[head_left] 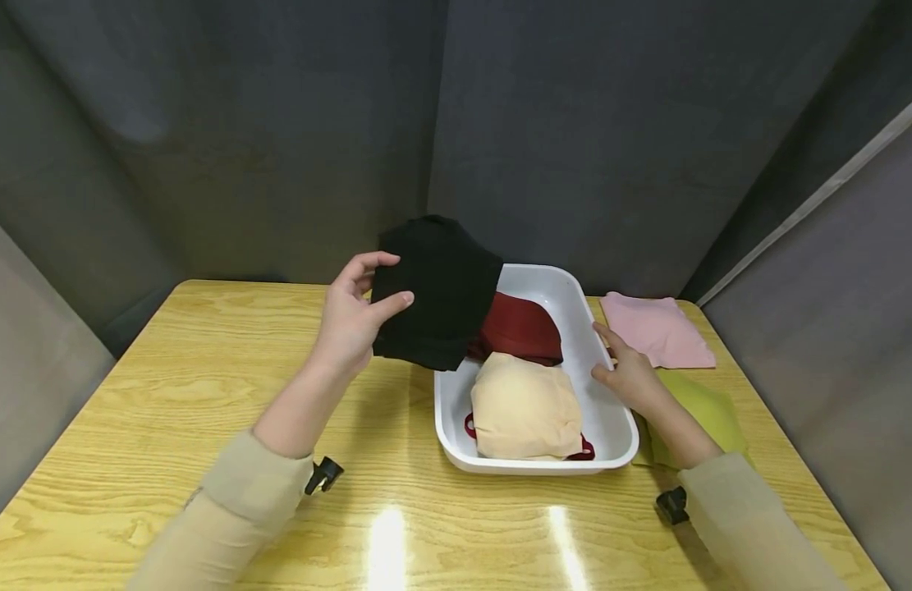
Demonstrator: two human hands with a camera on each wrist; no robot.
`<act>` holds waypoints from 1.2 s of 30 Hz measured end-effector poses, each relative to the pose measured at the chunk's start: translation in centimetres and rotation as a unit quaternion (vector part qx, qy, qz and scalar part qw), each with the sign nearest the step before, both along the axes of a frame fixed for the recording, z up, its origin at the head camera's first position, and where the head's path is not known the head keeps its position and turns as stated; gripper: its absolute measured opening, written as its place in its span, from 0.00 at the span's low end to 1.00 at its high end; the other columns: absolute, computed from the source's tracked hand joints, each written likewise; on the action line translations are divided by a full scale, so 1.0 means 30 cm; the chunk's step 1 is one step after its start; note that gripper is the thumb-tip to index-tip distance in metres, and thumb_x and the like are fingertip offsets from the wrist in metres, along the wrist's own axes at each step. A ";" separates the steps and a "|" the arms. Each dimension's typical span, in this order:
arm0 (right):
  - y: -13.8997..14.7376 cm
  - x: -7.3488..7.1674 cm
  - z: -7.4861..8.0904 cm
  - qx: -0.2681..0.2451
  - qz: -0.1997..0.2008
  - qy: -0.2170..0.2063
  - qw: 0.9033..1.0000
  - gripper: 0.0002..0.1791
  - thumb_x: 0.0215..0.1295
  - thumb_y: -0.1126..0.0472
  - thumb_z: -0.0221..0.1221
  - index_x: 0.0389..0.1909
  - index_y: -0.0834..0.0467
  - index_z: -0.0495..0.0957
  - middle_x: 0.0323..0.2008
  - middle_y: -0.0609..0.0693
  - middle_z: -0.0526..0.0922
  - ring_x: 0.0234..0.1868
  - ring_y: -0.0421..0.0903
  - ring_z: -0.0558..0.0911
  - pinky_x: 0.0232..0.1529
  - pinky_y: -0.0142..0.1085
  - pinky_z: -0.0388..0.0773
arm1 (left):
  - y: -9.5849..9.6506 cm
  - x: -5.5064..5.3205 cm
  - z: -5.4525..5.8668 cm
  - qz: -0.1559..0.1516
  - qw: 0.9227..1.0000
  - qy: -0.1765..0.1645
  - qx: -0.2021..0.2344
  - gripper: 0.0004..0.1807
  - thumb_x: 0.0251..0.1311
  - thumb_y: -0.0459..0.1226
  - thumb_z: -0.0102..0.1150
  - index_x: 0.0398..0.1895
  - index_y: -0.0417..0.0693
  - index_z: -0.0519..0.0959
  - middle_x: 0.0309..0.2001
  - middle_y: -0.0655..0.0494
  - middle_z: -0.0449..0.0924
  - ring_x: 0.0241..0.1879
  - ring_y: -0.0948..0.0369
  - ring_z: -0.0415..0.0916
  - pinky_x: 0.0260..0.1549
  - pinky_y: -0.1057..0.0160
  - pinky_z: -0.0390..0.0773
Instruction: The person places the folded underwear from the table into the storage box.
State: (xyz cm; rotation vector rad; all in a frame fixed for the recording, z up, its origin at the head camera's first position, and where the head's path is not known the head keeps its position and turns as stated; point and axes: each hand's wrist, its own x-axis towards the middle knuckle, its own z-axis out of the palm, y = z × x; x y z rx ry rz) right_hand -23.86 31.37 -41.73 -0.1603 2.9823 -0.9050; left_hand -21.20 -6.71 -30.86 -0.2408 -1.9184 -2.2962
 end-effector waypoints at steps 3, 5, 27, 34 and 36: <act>0.002 0.000 0.001 0.000 0.001 0.001 1.000 0.40 0.57 0.65 0.51 0.72 0.61 0.50 0.55 0.73 0.72 0.50 0.64 0.76 0.41 0.50 0.80 | 0.020 -0.004 -0.003 -0.002 1.000 -0.001 0.003 0.21 0.54 0.22 0.60 0.52 0.43 0.74 0.44 0.50 0.72 0.47 0.55 0.76 0.41 0.57 0.82; 0.003 0.001 0.002 0.001 0.001 0.002 1.000 0.40 0.57 0.65 0.51 0.72 0.61 0.50 0.54 0.73 0.72 0.49 0.64 0.76 0.41 0.50 0.80 | 0.035 -0.008 -0.006 -0.001 1.000 -0.003 0.005 0.21 0.54 0.23 0.61 0.52 0.42 0.75 0.45 0.50 0.72 0.46 0.55 0.76 0.42 0.58 0.82; -0.002 0.003 0.007 0.000 0.006 0.016 1.000 0.40 0.56 0.67 0.53 0.72 0.62 0.51 0.55 0.74 0.72 0.52 0.65 0.76 0.44 0.53 0.78 | 0.189 -0.069 -0.084 -0.025 0.999 -0.026 0.011 0.23 0.51 0.28 0.67 0.52 0.51 0.79 0.57 0.56 0.71 0.26 0.63 0.76 0.38 0.64 0.81; -0.003 0.001 0.012 0.004 0.004 0.007 1.000 0.41 0.57 0.66 0.54 0.72 0.61 0.50 0.56 0.73 0.71 0.53 0.66 0.75 0.46 0.54 0.77 | 0.227 -0.106 -0.123 -0.001 0.999 -0.030 -0.020 0.23 0.51 0.31 0.68 0.52 0.55 0.80 0.60 0.63 0.70 0.28 0.66 0.65 0.31 0.70 0.70; 0.000 0.000 0.011 0.003 0.003 0.007 1.000 0.41 0.57 0.66 0.54 0.72 0.61 0.50 0.56 0.73 0.70 0.53 0.66 0.75 0.46 0.54 0.78 | 0.235 -0.118 -0.136 -0.002 0.999 -0.025 -0.030 0.23 0.51 0.31 0.68 0.53 0.55 0.80 0.60 0.63 0.70 0.46 0.67 0.68 0.42 0.67 0.72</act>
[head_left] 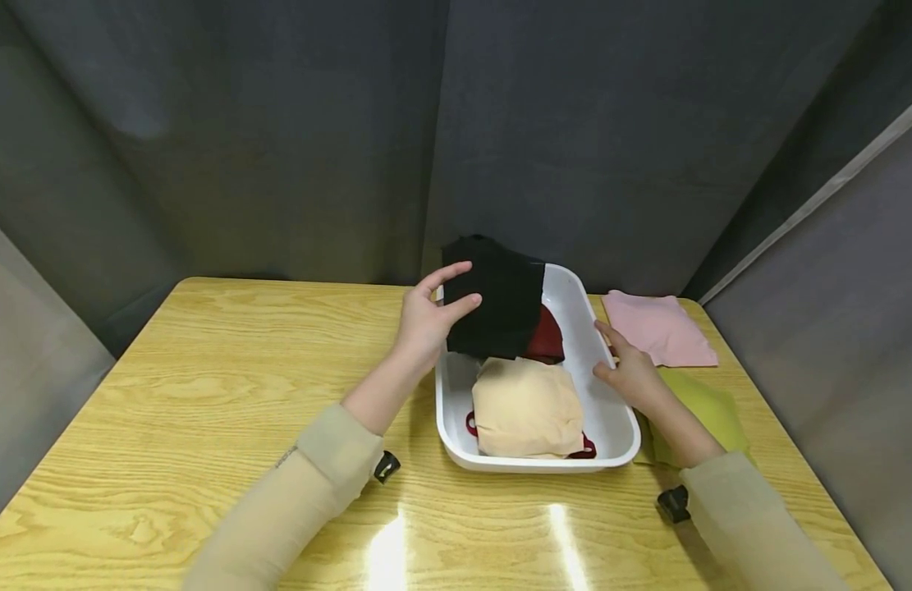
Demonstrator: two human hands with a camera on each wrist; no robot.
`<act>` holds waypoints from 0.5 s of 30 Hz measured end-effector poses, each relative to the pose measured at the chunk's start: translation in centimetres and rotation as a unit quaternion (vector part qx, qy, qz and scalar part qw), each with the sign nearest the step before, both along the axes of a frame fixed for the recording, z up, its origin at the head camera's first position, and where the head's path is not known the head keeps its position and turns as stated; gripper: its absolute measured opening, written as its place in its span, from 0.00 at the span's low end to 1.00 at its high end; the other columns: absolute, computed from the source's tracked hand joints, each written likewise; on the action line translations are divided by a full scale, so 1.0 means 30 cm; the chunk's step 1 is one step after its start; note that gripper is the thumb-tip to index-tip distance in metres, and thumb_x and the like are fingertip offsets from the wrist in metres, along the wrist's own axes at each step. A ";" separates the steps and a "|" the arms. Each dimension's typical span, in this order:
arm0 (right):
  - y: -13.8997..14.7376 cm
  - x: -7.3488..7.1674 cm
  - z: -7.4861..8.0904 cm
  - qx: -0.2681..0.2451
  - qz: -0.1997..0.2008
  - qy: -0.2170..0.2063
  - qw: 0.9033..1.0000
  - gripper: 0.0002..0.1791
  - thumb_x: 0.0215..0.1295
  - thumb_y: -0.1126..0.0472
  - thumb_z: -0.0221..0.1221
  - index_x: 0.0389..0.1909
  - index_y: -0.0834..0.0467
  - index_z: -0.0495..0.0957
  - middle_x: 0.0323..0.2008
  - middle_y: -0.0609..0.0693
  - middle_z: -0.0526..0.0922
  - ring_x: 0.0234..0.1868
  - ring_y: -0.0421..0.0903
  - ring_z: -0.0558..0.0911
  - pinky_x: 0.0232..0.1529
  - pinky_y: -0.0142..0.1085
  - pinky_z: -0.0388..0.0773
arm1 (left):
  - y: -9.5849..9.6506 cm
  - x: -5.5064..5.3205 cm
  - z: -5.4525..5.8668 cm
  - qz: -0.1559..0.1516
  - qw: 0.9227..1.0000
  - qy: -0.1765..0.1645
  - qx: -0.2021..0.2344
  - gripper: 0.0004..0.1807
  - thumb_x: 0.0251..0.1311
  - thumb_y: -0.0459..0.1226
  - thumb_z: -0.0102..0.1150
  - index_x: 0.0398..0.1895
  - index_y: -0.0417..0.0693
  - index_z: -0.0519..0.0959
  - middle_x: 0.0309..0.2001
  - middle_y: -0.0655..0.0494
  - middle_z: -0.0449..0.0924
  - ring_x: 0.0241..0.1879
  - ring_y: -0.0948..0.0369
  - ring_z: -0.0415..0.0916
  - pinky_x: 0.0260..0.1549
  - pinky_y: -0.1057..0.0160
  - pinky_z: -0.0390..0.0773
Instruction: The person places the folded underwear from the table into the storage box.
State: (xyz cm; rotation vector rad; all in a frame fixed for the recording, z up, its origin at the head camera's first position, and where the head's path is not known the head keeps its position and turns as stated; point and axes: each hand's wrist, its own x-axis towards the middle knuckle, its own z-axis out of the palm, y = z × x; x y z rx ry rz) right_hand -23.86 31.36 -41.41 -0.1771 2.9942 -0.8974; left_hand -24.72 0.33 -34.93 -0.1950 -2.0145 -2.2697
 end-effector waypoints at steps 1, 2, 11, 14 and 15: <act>0.001 0.000 -0.001 0.000 0.000 0.001 1.000 0.41 0.57 0.66 0.53 0.72 0.61 0.50 0.56 0.73 0.71 0.53 0.66 0.75 0.45 0.54 0.78 | 0.004 -0.006 -0.006 -0.002 1.000 0.002 -0.005 0.23 0.52 0.31 0.68 0.53 0.55 0.79 0.61 0.64 0.70 0.56 0.67 0.63 0.49 0.65 0.71; 0.003 -0.001 -0.002 0.000 0.001 0.001 1.000 0.41 0.57 0.66 0.53 0.72 0.61 0.50 0.56 0.74 0.70 0.53 0.66 0.75 0.45 0.54 0.78 | 0.007 -0.012 -0.012 -0.006 1.000 0.005 -0.009 0.24 0.52 0.31 0.67 0.54 0.55 0.79 0.61 0.63 0.69 0.60 0.65 0.62 0.55 0.62 0.69; 0.010 0.001 -0.004 -0.002 0.001 0.002 1.000 0.41 0.57 0.66 0.53 0.72 0.61 0.50 0.57 0.74 0.70 0.53 0.66 0.74 0.44 0.53 0.78 | 0.043 -0.061 -0.053 -0.038 0.999 0.005 -0.019 0.27 0.53 0.29 0.65 0.58 0.54 0.77 0.66 0.60 0.65 0.68 0.61 0.54 0.58 0.58 0.71; 0.009 0.004 -0.001 -0.003 0.003 0.005 1.000 0.40 0.57 0.66 0.53 0.72 0.61 0.50 0.57 0.73 0.70 0.53 0.66 0.74 0.44 0.53 0.78 | 0.055 -0.074 -0.066 -0.052 0.998 -0.001 -0.022 0.28 0.53 0.28 0.65 0.59 0.54 0.76 0.68 0.58 0.62 0.65 0.58 0.61 0.53 0.58 0.75; 0.009 0.005 0.000 -0.003 0.002 0.005 1.000 0.40 0.57 0.66 0.53 0.72 0.61 0.51 0.57 0.73 0.70 0.53 0.66 0.74 0.44 0.53 0.78 | 0.059 -0.079 -0.071 -0.058 0.998 -0.003 -0.022 0.28 0.54 0.27 0.64 0.59 0.55 0.76 0.68 0.58 0.61 0.63 0.56 0.64 0.53 0.58 0.75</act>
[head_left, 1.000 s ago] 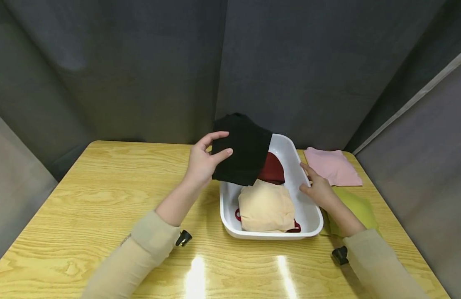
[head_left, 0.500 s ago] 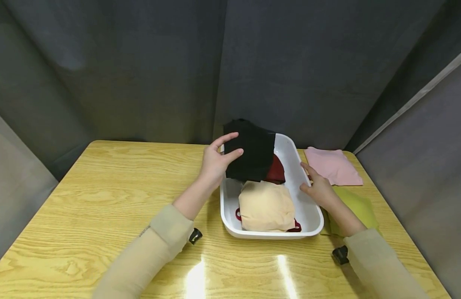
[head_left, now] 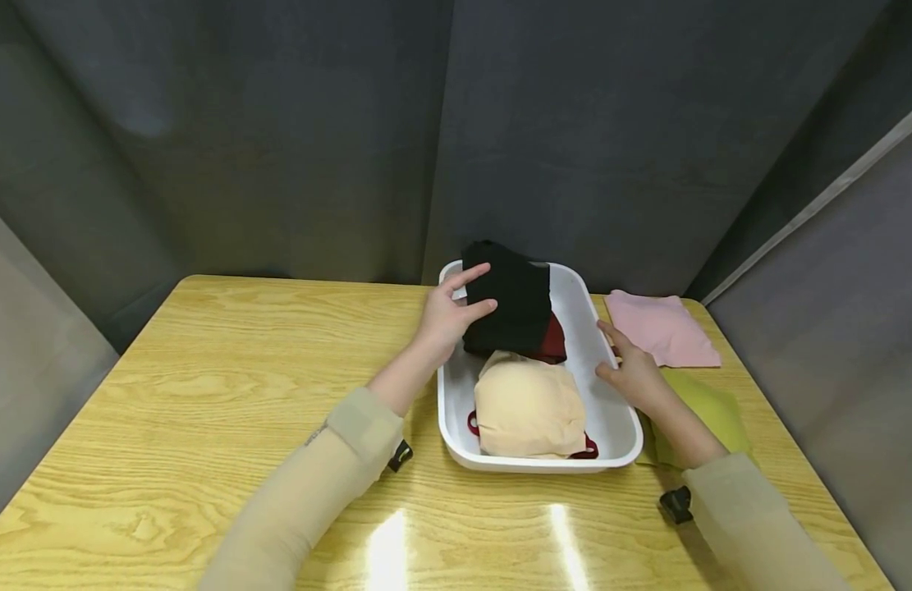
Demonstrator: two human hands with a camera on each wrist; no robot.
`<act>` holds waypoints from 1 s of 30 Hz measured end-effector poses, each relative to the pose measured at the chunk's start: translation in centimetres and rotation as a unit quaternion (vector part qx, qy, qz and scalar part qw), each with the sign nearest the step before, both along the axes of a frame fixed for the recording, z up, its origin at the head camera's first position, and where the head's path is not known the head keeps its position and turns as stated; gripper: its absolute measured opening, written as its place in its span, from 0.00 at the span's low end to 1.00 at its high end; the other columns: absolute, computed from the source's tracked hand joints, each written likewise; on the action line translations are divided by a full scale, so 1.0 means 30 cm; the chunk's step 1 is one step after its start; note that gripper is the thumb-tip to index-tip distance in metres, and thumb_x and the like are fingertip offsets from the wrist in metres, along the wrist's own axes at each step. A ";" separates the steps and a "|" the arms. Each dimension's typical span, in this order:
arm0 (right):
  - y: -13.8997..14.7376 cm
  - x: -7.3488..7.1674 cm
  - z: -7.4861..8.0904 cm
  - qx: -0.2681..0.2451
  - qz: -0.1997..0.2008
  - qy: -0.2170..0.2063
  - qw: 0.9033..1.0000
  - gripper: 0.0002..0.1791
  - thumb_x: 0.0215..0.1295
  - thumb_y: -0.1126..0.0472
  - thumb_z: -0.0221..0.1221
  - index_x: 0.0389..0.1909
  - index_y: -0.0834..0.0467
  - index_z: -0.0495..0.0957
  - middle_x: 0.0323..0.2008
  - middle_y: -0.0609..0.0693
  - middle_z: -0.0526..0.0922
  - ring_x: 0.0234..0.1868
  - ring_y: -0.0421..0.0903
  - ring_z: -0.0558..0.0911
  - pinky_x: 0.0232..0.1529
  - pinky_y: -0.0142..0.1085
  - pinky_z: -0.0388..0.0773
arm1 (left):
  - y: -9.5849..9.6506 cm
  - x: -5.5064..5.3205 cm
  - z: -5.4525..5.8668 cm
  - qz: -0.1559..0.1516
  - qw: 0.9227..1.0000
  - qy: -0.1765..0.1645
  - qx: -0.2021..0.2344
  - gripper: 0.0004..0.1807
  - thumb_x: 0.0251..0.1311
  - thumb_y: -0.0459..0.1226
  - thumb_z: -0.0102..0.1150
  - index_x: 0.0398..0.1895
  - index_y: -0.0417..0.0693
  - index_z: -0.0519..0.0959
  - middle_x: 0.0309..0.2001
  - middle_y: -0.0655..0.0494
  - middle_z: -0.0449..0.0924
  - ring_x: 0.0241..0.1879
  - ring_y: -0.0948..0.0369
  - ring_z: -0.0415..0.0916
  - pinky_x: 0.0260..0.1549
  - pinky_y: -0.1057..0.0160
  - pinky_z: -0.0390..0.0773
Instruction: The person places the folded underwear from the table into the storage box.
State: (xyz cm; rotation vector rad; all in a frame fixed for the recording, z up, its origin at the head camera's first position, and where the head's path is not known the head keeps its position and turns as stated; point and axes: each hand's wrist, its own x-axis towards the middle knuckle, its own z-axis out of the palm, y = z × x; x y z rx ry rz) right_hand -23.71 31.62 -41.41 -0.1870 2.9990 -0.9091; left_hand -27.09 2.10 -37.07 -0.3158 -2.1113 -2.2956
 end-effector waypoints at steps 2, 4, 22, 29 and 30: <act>-0.001 0.001 0.002 0.002 -0.001 -0.003 1.000 0.40 0.57 0.66 0.53 0.72 0.61 0.50 0.58 0.73 0.69 0.53 0.66 0.74 0.45 0.54 0.78 | 0.007 -0.009 -0.010 -0.007 1.000 -0.003 -0.007 0.29 0.54 0.27 0.64 0.60 0.55 0.75 0.68 0.56 0.60 0.60 0.53 0.68 0.52 0.59 0.76; -0.001 0.001 0.003 0.002 -0.003 -0.007 1.000 0.41 0.57 0.66 0.53 0.72 0.60 0.50 0.58 0.73 0.69 0.54 0.66 0.74 0.46 0.54 0.77 | 0.013 -0.018 -0.019 -0.008 1.000 -0.003 -0.018 0.29 0.54 0.27 0.64 0.60 0.56 0.75 0.67 0.55 0.61 0.58 0.51 0.70 0.52 0.59 0.76; 0.004 0.009 0.010 0.002 0.005 0.000 1.000 0.40 0.57 0.67 0.53 0.72 0.61 0.51 0.56 0.74 0.70 0.52 0.67 0.74 0.44 0.54 0.78 | 0.074 -0.074 -0.074 -0.029 0.995 -0.022 -0.094 0.34 0.54 0.24 0.62 0.64 0.56 0.71 0.69 0.47 0.57 0.60 0.48 0.69 0.51 0.62 0.77; 0.005 0.014 0.015 0.003 0.006 -0.002 1.000 0.40 0.57 0.67 0.53 0.72 0.62 0.51 0.57 0.74 0.70 0.52 0.67 0.74 0.44 0.54 0.78 | 0.087 -0.085 -0.092 -0.007 0.980 0.036 -0.197 0.34 0.53 0.26 0.64 0.65 0.53 0.70 0.62 0.46 0.65 0.49 0.52 0.76 0.48 0.63 0.77; 0.006 0.014 0.015 0.003 0.005 -0.003 1.000 0.40 0.57 0.66 0.53 0.72 0.62 0.51 0.57 0.74 0.70 0.52 0.67 0.74 0.44 0.54 0.79 | 0.087 -0.087 -0.094 -0.001 0.976 0.045 -0.215 0.34 0.52 0.27 0.64 0.64 0.53 0.70 0.62 0.46 0.66 0.47 0.53 0.75 0.47 0.64 0.77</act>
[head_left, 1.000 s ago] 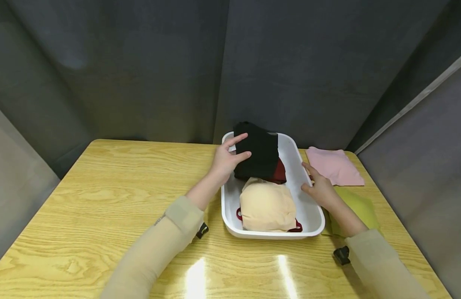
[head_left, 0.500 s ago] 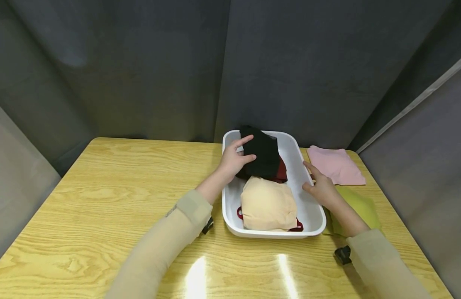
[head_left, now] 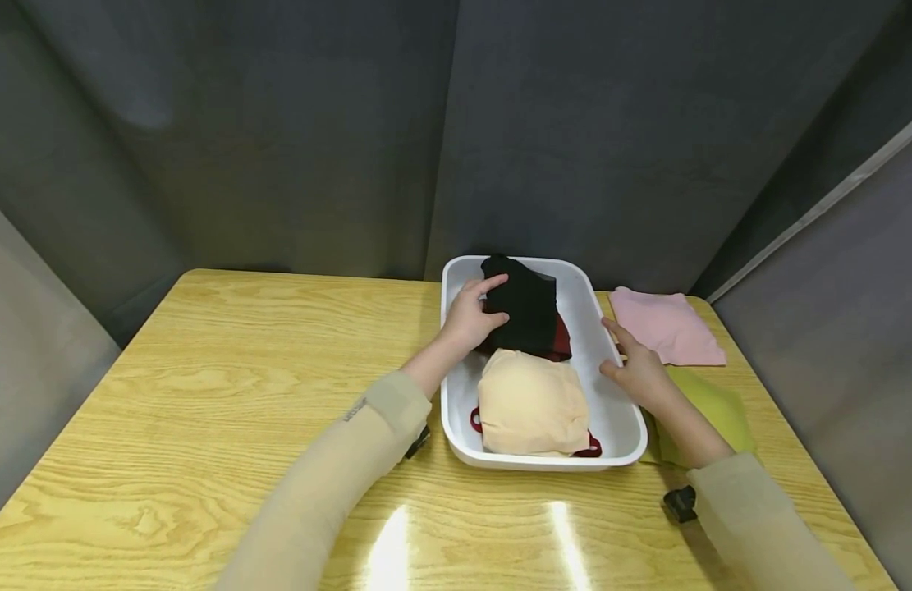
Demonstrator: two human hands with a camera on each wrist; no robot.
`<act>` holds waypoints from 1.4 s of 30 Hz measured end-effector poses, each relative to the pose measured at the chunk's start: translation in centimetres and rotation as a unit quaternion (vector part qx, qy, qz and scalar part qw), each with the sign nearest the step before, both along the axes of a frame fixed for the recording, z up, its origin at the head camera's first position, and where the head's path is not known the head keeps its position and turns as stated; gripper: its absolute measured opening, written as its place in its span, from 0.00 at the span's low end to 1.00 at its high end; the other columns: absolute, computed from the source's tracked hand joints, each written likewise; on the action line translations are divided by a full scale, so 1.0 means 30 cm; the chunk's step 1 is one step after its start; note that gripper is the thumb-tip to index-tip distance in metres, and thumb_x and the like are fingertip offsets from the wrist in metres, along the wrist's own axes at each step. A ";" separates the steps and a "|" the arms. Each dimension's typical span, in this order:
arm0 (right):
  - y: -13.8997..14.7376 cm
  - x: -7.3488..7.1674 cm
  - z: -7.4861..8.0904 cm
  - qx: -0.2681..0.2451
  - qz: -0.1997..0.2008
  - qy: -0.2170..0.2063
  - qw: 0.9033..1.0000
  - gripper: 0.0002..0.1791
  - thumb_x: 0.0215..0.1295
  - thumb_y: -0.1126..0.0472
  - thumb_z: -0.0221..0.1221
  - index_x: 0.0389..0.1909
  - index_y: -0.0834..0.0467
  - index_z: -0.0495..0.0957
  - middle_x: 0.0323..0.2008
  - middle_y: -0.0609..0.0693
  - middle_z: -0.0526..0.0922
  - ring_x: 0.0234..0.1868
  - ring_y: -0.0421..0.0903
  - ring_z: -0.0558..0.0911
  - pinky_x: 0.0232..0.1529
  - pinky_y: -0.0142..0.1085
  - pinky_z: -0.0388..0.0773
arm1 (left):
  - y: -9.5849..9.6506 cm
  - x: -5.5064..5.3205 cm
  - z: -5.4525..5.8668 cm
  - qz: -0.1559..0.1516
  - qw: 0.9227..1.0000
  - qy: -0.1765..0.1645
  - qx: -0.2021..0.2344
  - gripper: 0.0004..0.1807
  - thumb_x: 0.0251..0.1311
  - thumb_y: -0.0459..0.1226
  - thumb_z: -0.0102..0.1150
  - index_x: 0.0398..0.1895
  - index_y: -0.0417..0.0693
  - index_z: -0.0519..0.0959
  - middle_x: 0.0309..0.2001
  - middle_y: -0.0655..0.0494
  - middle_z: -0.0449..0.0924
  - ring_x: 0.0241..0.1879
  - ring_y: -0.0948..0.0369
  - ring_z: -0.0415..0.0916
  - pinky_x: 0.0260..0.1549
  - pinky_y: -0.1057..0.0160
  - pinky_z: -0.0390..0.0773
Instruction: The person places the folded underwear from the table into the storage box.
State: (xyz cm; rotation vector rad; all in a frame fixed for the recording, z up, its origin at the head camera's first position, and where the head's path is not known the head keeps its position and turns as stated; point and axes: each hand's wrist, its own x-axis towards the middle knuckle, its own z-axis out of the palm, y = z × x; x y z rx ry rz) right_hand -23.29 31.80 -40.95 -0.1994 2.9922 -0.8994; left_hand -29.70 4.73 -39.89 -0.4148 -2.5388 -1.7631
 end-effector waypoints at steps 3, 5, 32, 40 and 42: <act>0.005 0.000 -0.002 0.000 -0.004 -0.005 1.000 0.40 0.57 0.66 0.52 0.72 0.61 0.50 0.58 0.74 0.69 0.53 0.67 0.74 0.43 0.54 0.79 | 0.001 -0.005 -0.007 0.012 0.999 0.022 -0.044 0.33 0.52 0.29 0.65 0.64 0.54 0.71 0.61 0.46 0.67 0.44 0.54 0.73 0.46 0.63 0.75; 0.007 0.001 -0.004 0.000 -0.007 -0.009 1.000 0.40 0.57 0.66 0.51 0.72 0.61 0.50 0.58 0.73 0.68 0.53 0.67 0.73 0.44 0.55 0.79 | 0.002 -0.007 -0.011 0.010 0.998 0.023 -0.056 0.33 0.53 0.29 0.65 0.64 0.54 0.70 0.61 0.46 0.67 0.47 0.54 0.72 0.50 0.61 0.75; 0.008 -0.001 -0.004 0.003 -0.007 -0.011 1.000 0.41 0.57 0.67 0.52 0.72 0.61 0.50 0.58 0.74 0.68 0.54 0.67 0.73 0.45 0.55 0.78 | 0.017 -0.016 -0.032 0.030 0.992 -0.034 -0.120 0.34 0.52 0.30 0.66 0.64 0.52 0.69 0.65 0.49 0.67 0.65 0.55 0.63 0.61 0.59 0.67; 0.003 -0.001 -0.004 0.002 -0.012 -0.023 1.000 0.41 0.58 0.66 0.52 0.73 0.60 0.48 0.60 0.74 0.66 0.55 0.68 0.72 0.47 0.57 0.77 | 0.012 -0.005 -0.013 0.024 0.992 -0.030 -0.120 0.34 0.51 0.33 0.68 0.64 0.52 0.70 0.65 0.50 0.67 0.65 0.54 0.62 0.62 0.59 0.66; 0.005 -0.002 -0.006 0.002 -0.013 -0.026 1.000 0.41 0.58 0.65 0.52 0.73 0.60 0.48 0.60 0.74 0.66 0.55 0.68 0.72 0.47 0.57 0.77 | 0.010 -0.001 -0.005 0.017 0.993 -0.024 -0.116 0.34 0.51 0.33 0.68 0.64 0.50 0.69 0.66 0.50 0.66 0.66 0.54 0.62 0.63 0.59 0.65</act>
